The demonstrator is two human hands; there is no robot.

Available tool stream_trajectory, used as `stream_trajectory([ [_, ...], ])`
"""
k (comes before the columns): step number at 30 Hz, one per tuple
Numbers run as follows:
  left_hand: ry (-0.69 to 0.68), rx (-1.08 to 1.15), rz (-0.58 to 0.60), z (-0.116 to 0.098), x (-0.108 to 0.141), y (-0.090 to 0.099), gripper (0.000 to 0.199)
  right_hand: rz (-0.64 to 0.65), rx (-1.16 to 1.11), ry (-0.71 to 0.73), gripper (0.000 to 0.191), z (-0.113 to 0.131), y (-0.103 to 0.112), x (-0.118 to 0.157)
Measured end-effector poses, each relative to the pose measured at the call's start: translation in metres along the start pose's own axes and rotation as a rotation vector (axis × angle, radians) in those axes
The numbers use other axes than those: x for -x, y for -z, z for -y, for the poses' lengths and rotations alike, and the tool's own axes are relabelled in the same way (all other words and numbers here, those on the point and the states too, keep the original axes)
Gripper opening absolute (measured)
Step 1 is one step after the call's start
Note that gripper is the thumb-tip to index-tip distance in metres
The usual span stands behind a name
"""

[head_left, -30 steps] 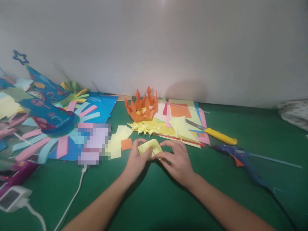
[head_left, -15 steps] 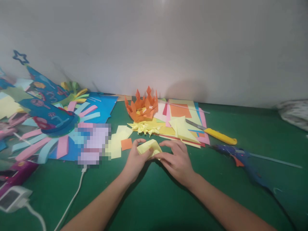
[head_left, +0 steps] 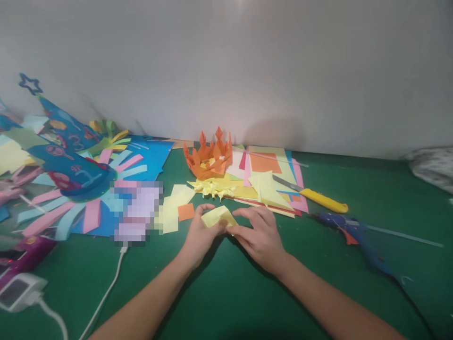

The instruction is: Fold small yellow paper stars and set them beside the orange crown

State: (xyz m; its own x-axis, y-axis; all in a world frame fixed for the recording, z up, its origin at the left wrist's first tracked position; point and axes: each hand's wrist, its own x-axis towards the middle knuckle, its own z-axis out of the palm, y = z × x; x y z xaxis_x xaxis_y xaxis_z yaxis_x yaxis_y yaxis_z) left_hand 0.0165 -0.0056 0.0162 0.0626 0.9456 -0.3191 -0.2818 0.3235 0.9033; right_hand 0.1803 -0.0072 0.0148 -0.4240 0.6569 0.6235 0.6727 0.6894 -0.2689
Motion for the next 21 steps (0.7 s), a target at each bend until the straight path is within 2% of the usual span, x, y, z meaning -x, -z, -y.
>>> stream_trajectory([
  [9, 0.005, 0.050, -0.023, -0.0031, -0.0008, -0.0021, 0.055, 0.015, 0.127, 0.059, 0.017, -0.0051, 0.0007, -0.0001],
  [16, -0.002, 0.071, -0.002, -0.0015, -0.0010, -0.0017, 0.051, -0.107, 0.114, 0.121, 0.012, -0.0058, -0.0012, -0.0007],
  [21, 0.015, 0.078, 0.010, -0.0018, 0.0000, -0.0008, 0.053, -0.102, 0.118, 0.124, 0.012, -0.0054, -0.0007, -0.0012],
])
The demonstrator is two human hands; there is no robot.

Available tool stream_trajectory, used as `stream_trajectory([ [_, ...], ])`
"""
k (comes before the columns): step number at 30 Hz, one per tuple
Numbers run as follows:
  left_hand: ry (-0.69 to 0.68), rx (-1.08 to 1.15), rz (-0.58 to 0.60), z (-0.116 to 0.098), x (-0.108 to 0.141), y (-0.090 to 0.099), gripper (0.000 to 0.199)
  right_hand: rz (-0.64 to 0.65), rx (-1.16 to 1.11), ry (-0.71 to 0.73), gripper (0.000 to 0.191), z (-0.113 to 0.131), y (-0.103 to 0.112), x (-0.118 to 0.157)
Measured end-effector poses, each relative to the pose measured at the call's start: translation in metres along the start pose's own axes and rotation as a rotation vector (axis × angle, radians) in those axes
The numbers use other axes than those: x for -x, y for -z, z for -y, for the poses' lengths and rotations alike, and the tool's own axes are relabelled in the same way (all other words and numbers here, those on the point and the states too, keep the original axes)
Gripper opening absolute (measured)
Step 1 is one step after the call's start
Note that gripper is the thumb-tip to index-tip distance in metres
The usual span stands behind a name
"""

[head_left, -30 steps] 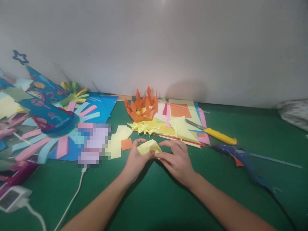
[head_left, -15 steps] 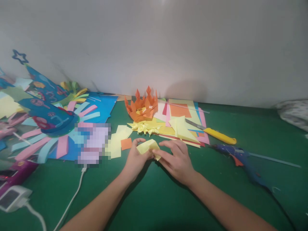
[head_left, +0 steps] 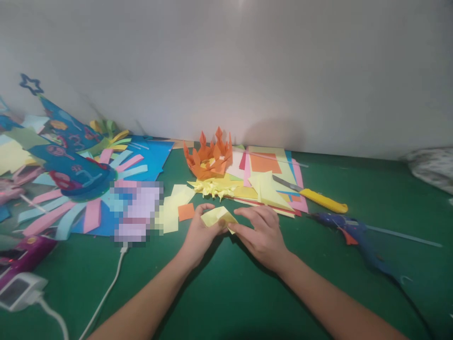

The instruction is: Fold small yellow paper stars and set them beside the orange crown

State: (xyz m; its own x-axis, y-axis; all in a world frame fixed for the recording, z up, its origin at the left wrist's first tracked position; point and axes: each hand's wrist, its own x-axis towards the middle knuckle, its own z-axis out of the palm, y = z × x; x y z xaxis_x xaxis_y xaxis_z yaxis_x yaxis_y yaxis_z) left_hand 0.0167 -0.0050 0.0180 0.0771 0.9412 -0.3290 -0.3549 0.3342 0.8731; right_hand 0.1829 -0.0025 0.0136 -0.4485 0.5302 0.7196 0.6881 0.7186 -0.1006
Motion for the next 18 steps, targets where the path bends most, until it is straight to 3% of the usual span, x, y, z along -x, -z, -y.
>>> stream_trajectory([
  [18, 0.011, 0.027, -0.021, -0.0013, -0.0001, -0.0017, 0.051, 0.018, 0.017, -0.004, 0.014, 0.0028, 0.0000, -0.0009],
])
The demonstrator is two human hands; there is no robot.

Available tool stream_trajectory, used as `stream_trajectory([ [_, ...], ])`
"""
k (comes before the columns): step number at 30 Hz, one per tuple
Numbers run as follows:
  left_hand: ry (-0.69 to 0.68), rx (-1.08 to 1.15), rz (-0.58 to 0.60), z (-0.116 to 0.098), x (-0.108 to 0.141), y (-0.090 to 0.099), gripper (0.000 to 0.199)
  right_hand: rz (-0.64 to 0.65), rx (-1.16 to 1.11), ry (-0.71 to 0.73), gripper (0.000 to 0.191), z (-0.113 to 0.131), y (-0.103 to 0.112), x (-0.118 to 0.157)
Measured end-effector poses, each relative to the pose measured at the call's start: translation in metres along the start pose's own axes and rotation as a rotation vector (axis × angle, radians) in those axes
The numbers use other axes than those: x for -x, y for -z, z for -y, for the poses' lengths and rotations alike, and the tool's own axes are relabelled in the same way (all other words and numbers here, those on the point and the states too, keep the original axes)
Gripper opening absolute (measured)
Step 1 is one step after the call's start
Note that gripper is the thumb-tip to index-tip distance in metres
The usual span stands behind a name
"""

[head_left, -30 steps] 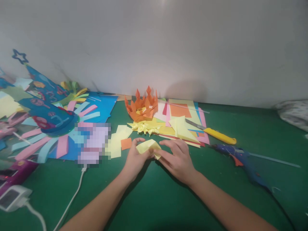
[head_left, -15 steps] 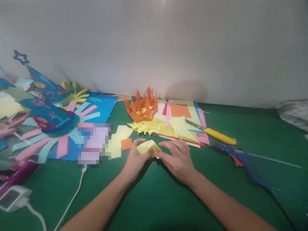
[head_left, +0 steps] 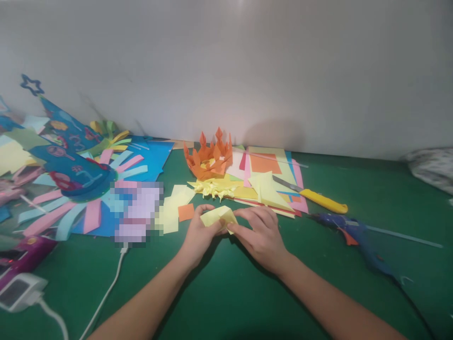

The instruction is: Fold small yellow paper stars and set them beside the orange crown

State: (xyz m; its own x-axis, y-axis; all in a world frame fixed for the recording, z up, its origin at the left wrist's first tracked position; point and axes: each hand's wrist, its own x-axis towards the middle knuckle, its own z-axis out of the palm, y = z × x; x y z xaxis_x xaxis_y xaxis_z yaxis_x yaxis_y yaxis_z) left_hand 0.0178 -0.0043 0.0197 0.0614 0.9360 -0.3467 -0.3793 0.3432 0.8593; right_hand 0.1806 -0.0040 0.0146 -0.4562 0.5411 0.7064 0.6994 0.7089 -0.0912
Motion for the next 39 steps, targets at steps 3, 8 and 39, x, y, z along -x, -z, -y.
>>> stream_trajectory([
  [3, -0.005, -0.014, -0.003, 0.0005, 0.0000, 0.0000, 0.050, -0.004, -0.009, 0.005, 0.013, -0.0005, -0.0001, 0.0002],
  [8, -0.003, -0.028, -0.017, 0.0011, -0.0003, -0.0001, 0.051, -0.004, -0.017, -0.001, 0.012, -0.0010, -0.0006, 0.0006],
  [39, -0.080, -0.135, -0.064, -0.0020, 0.0013, -0.0003, 0.043, 0.083, -0.024, -0.031, 0.022, -0.0001, 0.0007, 0.0005],
])
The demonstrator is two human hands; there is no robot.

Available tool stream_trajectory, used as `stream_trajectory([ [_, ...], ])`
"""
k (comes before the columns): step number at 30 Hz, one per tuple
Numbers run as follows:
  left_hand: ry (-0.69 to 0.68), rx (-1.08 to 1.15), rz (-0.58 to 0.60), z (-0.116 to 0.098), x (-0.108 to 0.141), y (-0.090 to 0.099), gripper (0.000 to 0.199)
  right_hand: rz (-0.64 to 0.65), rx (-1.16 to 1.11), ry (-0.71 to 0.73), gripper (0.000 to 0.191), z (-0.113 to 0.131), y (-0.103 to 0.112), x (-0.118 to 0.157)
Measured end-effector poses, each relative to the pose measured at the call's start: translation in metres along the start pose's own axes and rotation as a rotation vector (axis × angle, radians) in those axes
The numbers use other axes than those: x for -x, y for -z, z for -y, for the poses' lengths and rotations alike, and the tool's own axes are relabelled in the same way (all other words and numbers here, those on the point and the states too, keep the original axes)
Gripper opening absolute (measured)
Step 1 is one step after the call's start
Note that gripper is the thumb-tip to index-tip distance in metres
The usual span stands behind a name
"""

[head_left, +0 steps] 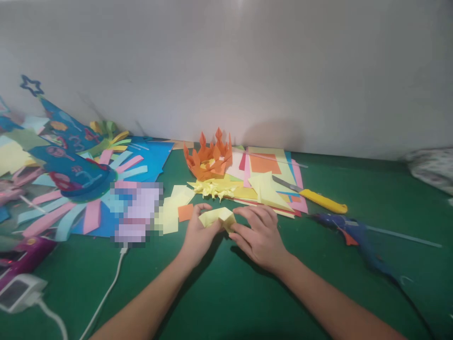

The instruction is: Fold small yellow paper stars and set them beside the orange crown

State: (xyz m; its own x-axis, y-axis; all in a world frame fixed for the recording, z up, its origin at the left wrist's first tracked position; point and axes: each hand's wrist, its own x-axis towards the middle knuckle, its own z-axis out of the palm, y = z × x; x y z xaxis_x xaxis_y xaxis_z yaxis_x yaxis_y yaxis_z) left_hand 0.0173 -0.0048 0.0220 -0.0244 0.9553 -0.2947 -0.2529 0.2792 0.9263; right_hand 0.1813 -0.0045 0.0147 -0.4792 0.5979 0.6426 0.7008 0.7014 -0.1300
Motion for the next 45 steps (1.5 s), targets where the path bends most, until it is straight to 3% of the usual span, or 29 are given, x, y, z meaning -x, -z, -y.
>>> stream_trajectory([
  [6, -0.035, -0.049, -0.026, 0.001, -0.003, 0.004, 0.040, -0.016, -0.110, -0.079, 0.020, 0.001, 0.003, 0.000],
  [10, -0.033, -0.057, -0.027, 0.000, -0.002, 0.002, 0.042, -0.083, -0.384, -0.284, 0.019, -0.004, 0.000, 0.001],
  [12, -0.018, -0.050, -0.032, -0.001, -0.002, 0.000, 0.045, -0.039, -0.458, -0.386, 0.018, -0.008, -0.003, 0.001],
  [16, -0.002, -0.048, -0.014, -0.001, -0.001, 0.000, 0.048, 0.141, -0.533, -0.346, 0.018, -0.010, -0.009, -0.002],
  [20, 0.004, -0.109, 0.004, 0.001, -0.001, 0.003, 0.046, 0.220, -0.582, -0.345, 0.018, -0.007, -0.008, -0.004],
  [36, 0.045, -0.183, 0.117, 0.002, -0.001, 0.006, 0.034, 0.212, -0.532, -0.384, 0.030, -0.007, -0.010, -0.002],
  [41, 0.058, -0.087, 0.187, -0.004, 0.002, 0.004, 0.037, 0.222, -0.519, -0.380, 0.030, -0.008, -0.010, -0.002],
  [45, 0.014, -0.095, 0.161, -0.005, 0.000, 0.005, 0.034, 0.252, -0.531, -0.344, 0.032, -0.007, -0.009, -0.003],
])
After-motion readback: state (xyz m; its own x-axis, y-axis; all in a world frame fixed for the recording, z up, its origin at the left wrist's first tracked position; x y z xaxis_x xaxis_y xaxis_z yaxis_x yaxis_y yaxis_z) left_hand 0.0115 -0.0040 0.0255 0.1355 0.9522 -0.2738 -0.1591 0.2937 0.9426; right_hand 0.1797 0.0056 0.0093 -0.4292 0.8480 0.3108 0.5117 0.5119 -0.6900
